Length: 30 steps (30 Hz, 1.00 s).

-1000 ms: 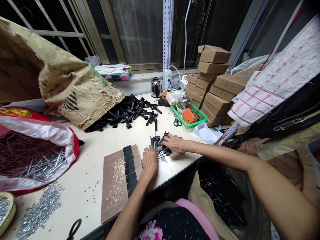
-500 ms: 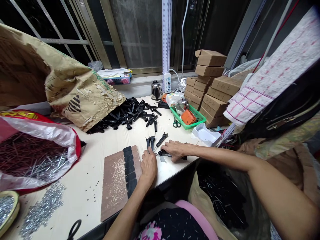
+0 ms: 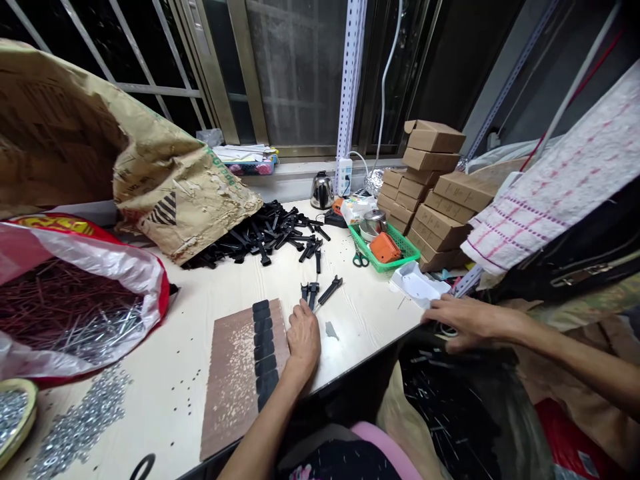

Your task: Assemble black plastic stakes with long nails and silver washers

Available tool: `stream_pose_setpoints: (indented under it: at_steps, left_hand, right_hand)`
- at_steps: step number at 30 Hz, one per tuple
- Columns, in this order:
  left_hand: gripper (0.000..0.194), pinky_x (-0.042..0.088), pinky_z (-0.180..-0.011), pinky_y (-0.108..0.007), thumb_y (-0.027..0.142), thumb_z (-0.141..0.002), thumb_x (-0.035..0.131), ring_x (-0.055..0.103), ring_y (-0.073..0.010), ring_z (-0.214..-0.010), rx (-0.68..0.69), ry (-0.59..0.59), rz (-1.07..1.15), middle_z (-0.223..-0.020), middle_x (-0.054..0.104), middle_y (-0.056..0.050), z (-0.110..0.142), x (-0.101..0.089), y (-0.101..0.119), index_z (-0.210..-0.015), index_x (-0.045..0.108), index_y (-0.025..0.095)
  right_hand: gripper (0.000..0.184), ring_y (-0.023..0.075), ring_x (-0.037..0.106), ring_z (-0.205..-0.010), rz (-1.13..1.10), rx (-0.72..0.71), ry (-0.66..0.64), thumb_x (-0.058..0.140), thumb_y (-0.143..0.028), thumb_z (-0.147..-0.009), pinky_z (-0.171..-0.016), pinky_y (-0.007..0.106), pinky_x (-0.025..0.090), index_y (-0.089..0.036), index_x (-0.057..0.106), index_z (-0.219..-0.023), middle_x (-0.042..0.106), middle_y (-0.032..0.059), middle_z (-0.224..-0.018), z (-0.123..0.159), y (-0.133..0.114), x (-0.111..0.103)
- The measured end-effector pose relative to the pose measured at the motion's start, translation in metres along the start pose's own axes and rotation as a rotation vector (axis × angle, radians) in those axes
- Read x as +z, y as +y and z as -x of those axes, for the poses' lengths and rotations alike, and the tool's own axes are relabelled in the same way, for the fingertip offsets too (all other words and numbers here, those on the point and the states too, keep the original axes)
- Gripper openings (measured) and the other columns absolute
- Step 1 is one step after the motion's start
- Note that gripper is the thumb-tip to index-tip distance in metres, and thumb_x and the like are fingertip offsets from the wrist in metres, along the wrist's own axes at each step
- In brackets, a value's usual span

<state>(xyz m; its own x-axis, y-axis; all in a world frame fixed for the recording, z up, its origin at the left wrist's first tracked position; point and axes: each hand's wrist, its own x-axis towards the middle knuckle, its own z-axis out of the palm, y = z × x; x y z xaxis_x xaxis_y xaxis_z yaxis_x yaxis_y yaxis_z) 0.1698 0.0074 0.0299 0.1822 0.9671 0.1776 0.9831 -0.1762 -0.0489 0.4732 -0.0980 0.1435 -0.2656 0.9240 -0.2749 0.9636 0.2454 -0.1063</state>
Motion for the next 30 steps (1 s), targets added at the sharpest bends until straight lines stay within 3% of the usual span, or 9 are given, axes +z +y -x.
stream_pose_setpoints:
  at_steps: [4,7,10,15,20,23,25,27,30]
  left_hand:
    - [0.045,0.052,-0.057,-0.026,0.003,-0.088,0.025,0.058,-0.0213,-0.085,0.043,0.035,-0.024,-0.093,0.053,-0.013,0.007,0.001,0.002,-0.129,0.043,0.005]
    - [0.045,0.052,-0.055,-0.025,0.003,-0.088,0.026,0.057,-0.0216,-0.085,0.056,0.025,-0.032,-0.091,0.053,-0.012,0.015,-0.001,0.003,-0.129,0.045,0.006]
    - [0.044,0.052,-0.056,-0.024,0.003,-0.088,0.029,0.056,-0.0210,-0.086,0.072,0.008,-0.037,-0.090,0.053,-0.011,0.023,-0.001,0.002,-0.128,0.047,0.009]
    - [0.046,0.051,-0.056,-0.024,0.002,-0.086,0.033,0.055,-0.0205,-0.085,0.096,-0.005,-0.028,-0.089,0.054,-0.011,0.031,-0.001,-0.001,-0.129,0.045,0.011]
    - [0.049,0.049,-0.058,-0.026,0.002,-0.084,0.032,0.057,-0.0215,-0.083,0.092,-0.059,0.054,-0.092,0.053,-0.012,0.024,-0.010,-0.005,-0.131,0.042,0.012]
    - [0.050,0.048,-0.060,-0.028,0.005,-0.085,0.029,0.058,-0.0179,-0.070,0.087,-0.141,0.190,-0.094,0.052,-0.013,0.016,-0.010,-0.014,-0.134,0.040,0.011]
    - [0.047,0.047,-0.061,-0.029,0.015,-0.087,0.033,0.055,-0.0157,-0.062,0.058,-0.167,0.344,-0.090,0.052,-0.011,0.010,-0.006,-0.020,-0.133,0.042,0.011]
    - [0.045,0.045,-0.059,-0.028,0.018,-0.086,0.036,0.050,-0.0139,-0.057,0.036,-0.143,0.578,-0.080,0.052,-0.007,0.004,0.000,-0.024,-0.128,0.048,0.008]
    - [0.038,0.038,-0.046,-0.022,0.021,-0.081,0.042,0.042,-0.0107,-0.045,-0.090,-0.268,1.074,-0.058,0.045,0.003,-0.005,0.004,-0.026,-0.114,0.057,0.008]
  right_hand:
    - [0.025,0.0196,0.059,-0.087,-0.135,-0.034,0.204,0.050,-0.029,-0.085,-0.076,0.029,0.042,-0.019,0.058,-0.107,0.064,0.0074,-0.094,-0.086,-0.032,-0.012]
    - [0.026,0.0196,0.060,-0.090,-0.244,0.117,0.271,0.047,-0.033,-0.089,-0.075,0.028,0.040,-0.018,0.054,-0.108,0.065,0.0071,-0.096,-0.182,-0.073,-0.018]
    - [0.035,0.0252,0.060,-0.095,-0.276,0.222,0.292,0.046,-0.040,-0.089,-0.074,0.032,0.041,-0.014,0.047,-0.112,0.062,0.0149,-0.107,-0.252,-0.102,-0.014]
    - [0.039,0.0257,0.061,-0.092,-0.317,0.355,0.306,0.053,-0.024,-0.082,-0.071,0.032,0.042,-0.014,0.039,-0.117,0.062,0.0172,-0.107,-0.286,-0.105,-0.009]
    - [0.047,0.0199,0.060,-0.090,-0.342,0.396,0.399,0.045,-0.026,-0.085,-0.072,0.029,0.044,-0.015,0.033,-0.129,0.061,0.0104,-0.105,-0.237,-0.064,-0.028]
    - [0.050,0.0154,0.060,-0.076,-0.355,0.335,0.366,0.051,-0.025,-0.080,-0.067,0.025,0.044,-0.017,0.039,-0.128,0.063,0.0035,-0.092,-0.163,-0.029,-0.033]
    - [0.053,0.0140,0.059,-0.070,-0.355,0.284,0.223,0.056,-0.026,-0.077,-0.064,0.024,0.044,-0.017,0.044,-0.128,0.064,0.0019,-0.087,-0.102,-0.009,-0.029]
    - [0.059,0.0160,0.060,-0.075,-0.313,0.280,0.118,0.063,-0.031,-0.075,-0.068,0.025,0.045,-0.016,0.045,-0.129,0.064,0.0043,-0.093,-0.044,0.007,-0.020]
    - [0.062,0.0202,0.059,-0.090,-0.249,0.356,0.155,0.064,-0.037,-0.076,-0.077,0.029,0.045,-0.013,0.047,-0.130,0.063,0.0095,-0.105,0.024,0.020,-0.001]
